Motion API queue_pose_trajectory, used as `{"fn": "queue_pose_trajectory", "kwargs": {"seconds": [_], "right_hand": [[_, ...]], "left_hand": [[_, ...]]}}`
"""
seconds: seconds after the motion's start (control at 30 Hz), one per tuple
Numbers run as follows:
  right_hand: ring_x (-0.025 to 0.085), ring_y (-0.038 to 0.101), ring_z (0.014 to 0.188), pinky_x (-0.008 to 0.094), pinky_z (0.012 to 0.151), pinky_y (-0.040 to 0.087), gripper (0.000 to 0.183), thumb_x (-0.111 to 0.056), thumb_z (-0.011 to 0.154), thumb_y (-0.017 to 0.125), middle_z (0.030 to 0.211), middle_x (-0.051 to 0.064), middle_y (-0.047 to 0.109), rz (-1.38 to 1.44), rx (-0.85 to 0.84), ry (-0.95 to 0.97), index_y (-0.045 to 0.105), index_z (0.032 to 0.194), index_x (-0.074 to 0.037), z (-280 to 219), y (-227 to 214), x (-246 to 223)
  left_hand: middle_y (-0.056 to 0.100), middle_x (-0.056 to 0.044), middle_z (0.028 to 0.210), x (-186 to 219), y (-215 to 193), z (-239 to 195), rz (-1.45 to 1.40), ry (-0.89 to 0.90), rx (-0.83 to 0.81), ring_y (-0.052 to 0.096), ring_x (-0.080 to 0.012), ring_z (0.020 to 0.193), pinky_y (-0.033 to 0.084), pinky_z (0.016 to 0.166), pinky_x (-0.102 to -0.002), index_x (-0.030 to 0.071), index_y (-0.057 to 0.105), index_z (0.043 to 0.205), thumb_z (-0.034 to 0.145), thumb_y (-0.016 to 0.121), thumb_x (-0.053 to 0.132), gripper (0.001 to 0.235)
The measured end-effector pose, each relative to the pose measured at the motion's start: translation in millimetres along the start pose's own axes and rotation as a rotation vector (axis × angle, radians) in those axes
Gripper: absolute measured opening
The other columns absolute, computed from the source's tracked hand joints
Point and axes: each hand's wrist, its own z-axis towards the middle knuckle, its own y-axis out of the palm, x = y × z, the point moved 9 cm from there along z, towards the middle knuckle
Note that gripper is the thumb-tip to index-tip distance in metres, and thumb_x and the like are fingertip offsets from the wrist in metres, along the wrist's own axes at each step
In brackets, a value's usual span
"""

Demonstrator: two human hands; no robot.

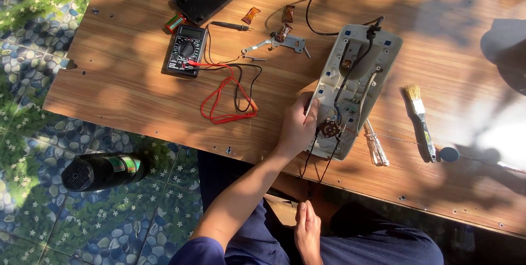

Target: The person is repairing an electronic device, likely a fan, by manipulating its internal wiring and components. They use a screwdriver to adjust parts and a brush to clean the interior of the device casing.

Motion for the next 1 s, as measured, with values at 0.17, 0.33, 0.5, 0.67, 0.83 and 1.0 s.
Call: {"fn": "queue_pose_trajectory", "kwargs": {"seconds": [0.17,0.33,0.5,0.67,0.83,1.0], "right_hand": [[0.013,0.038,0.053,0.035,0.053,0.033,0.043,-0.036,0.109,0.037,0.059,0.001,0.042,0.027,0.034,-0.004,0.039,0.074,-0.011,-4,-10,-9],[0.013,0.036,0.053,0.033,0.051,0.035,0.043,-0.034,0.109,0.038,0.059,0.000,0.041,0.090,0.059,-0.047,0.039,0.072,-0.011,-11,-21,-35],[0.010,0.034,0.056,0.027,0.050,0.030,0.048,-0.036,0.111,0.035,0.062,0.002,0.040,0.339,0.142,-0.112,0.038,0.071,-0.010,-18,-35,-61],[0.011,0.043,0.054,0.025,0.050,0.035,0.024,-0.020,0.107,0.045,0.067,0.004,0.053,0.406,0.207,-0.383,0.056,0.092,-0.005,-13,-62,-122],[0.009,0.042,0.050,0.024,0.047,0.033,0.021,-0.018,0.106,0.052,0.058,0.002,0.046,0.440,0.120,-0.382,0.060,0.092,-0.004,0,-70,-165],[0.010,0.040,0.051,0.024,0.048,0.031,0.021,-0.017,0.107,0.050,0.058,0.002,0.043,0.490,0.126,-0.380,0.059,0.091,-0.006,2,-80,-176]], "left_hand": [[0.067,-0.004,0.076,-1,0,2,0.006,0.006,-0.009,0.061,-0.0176,0.064,0.046,0.059,-0.032,0.010,0.063,0.109,0.106,0.044,0.032,0.030],[0.064,-0.003,0.078,-6,0,3,-0.034,-0.003,0.001,0.058,-0.0163,0.068,0.045,0.062,-0.032,0.009,0.062,0.105,0.106,0.045,0.033,0.030],[0.073,-0.009,0.113,4,-7,3,-0.368,-0.102,-0.022,0.069,-0.0208,0.111,0.056,0.096,-0.033,0.006,0.065,0.122,0.096,0.062,0.040,0.042],[0.073,-0.016,0.114,24,-28,31,-0.840,-0.064,0.040,0.072,-0.0242,0.102,0.062,0.089,-0.037,-0.001,0.061,0.131,0.094,0.072,0.032,0.051],[0.075,-0.017,0.109,59,-72,56,-0.817,-0.057,0.066,0.074,-0.0297,0.098,0.064,0.084,-0.041,-0.001,0.062,0.128,0.089,0.075,0.022,0.047],[0.076,-0.017,0.111,80,-83,65,-0.722,0.020,0.066,0.076,-0.0294,0.101,0.066,0.088,-0.040,0.001,0.063,0.127,0.089,0.074,0.025,0.047]]}}
